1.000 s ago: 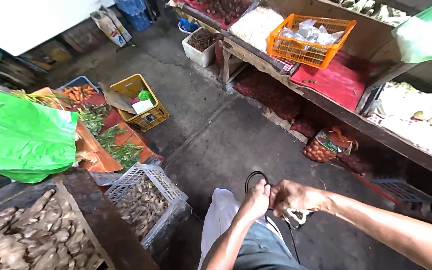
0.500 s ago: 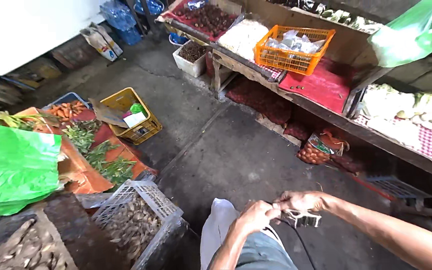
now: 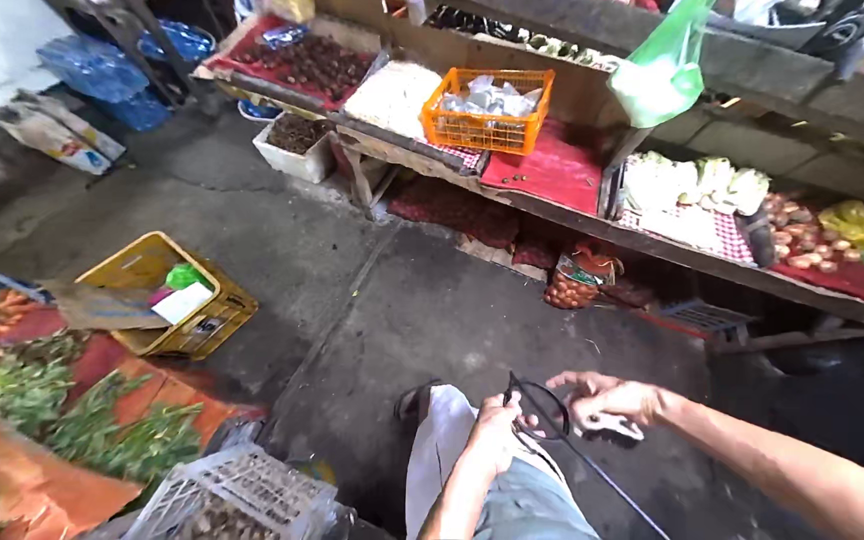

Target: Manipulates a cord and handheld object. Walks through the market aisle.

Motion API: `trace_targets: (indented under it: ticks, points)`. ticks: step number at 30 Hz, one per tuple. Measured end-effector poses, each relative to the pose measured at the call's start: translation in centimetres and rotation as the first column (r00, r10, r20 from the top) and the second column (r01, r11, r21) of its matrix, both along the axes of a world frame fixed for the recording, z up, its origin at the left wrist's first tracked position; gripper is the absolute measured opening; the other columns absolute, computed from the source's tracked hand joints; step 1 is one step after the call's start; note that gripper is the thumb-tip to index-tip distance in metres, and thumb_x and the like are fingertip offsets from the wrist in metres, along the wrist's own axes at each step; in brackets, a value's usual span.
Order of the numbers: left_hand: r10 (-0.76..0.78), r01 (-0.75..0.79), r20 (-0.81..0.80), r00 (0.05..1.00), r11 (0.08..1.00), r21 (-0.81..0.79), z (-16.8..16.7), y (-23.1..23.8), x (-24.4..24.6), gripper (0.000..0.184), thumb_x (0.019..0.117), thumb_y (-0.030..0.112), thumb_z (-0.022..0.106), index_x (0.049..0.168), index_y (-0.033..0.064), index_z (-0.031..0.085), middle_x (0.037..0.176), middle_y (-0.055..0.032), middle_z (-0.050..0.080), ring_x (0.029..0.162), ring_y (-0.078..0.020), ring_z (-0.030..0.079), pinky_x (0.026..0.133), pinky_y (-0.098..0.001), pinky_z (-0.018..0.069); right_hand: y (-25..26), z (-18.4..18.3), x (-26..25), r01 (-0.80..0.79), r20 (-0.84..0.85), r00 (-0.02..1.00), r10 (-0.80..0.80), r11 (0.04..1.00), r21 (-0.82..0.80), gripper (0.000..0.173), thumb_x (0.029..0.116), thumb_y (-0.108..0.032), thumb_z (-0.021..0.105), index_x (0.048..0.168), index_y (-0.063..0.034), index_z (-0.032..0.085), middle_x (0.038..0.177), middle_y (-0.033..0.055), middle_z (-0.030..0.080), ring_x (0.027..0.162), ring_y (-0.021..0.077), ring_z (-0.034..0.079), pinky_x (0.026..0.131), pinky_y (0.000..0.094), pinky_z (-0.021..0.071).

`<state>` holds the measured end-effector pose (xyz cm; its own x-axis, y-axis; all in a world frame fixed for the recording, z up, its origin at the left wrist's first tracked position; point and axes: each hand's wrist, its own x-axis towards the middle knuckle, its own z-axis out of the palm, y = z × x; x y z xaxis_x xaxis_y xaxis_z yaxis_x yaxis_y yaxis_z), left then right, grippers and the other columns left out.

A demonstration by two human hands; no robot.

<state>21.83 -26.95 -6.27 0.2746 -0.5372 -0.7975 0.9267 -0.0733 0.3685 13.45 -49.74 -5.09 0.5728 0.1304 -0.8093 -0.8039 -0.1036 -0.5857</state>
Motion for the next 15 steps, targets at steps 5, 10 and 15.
trace_targets:
  ticks: [5, 10, 15]
  points:
    - [-0.381, 0.369, 0.142, 0.914, 0.924, 0.101, -2.7, -1.1, 4.0, 0.027, 0.1083, 0.003, 0.039, 0.134, -0.0052, 0.046, 0.09, -0.0093, 0.054, 0.072, -0.016, 0.06, 0.071, -0.0307, 0.0548, 4.9, -3.7, 1.6, 0.285, -0.342, 0.861, -0.377, 0.914, -0.29, 0.036, 0.1008, -0.039, 0.064, 0.112, -0.0056, 0.061, 0.079, 0.0025, 0.062, 0.065, 0.0116, 0.061, 0.061, 0.0301, 0.0528]
    - [-0.812, 0.613, 0.574, 0.104, 0.507, 0.605, -3.1, -2.1, 12.6, 0.067, 0.1002, 0.023, 0.064, 0.156, -0.0002, 0.036, 0.153, -0.0295, 0.04, 0.139, -0.0435, 0.044, 0.114, -0.0505, 0.0403, 6.1, -7.6, 5.6, 0.421, -0.542, 0.716, -0.44, 0.892, -0.168, 0.038, 0.1074, -0.048, 0.046, 0.102, -0.0135, 0.061, 0.071, 0.0002, 0.056, 0.056, 0.009, 0.054, 0.05, 0.0243, 0.0446]
    - [-0.236, 0.851, 0.946, -0.221, 0.428, 0.306, -3.5, -3.6, 22.3, 0.021, 0.0943, 0.004, 0.063, 0.111, 0.006, 0.076, 0.123, -0.0117, 0.071, 0.124, -0.0348, 0.06, 0.103, -0.0516, 0.0471, 4.9, -6.4, 13.0, 0.546, -0.589, 0.678, -0.439, 0.838, 0.004, 0.037, 0.1111, -0.04, 0.035, 0.095, -0.0159, 0.057, 0.068, -0.0023, 0.055, 0.052, 0.0066, 0.052, 0.047, 0.0218, 0.0435]
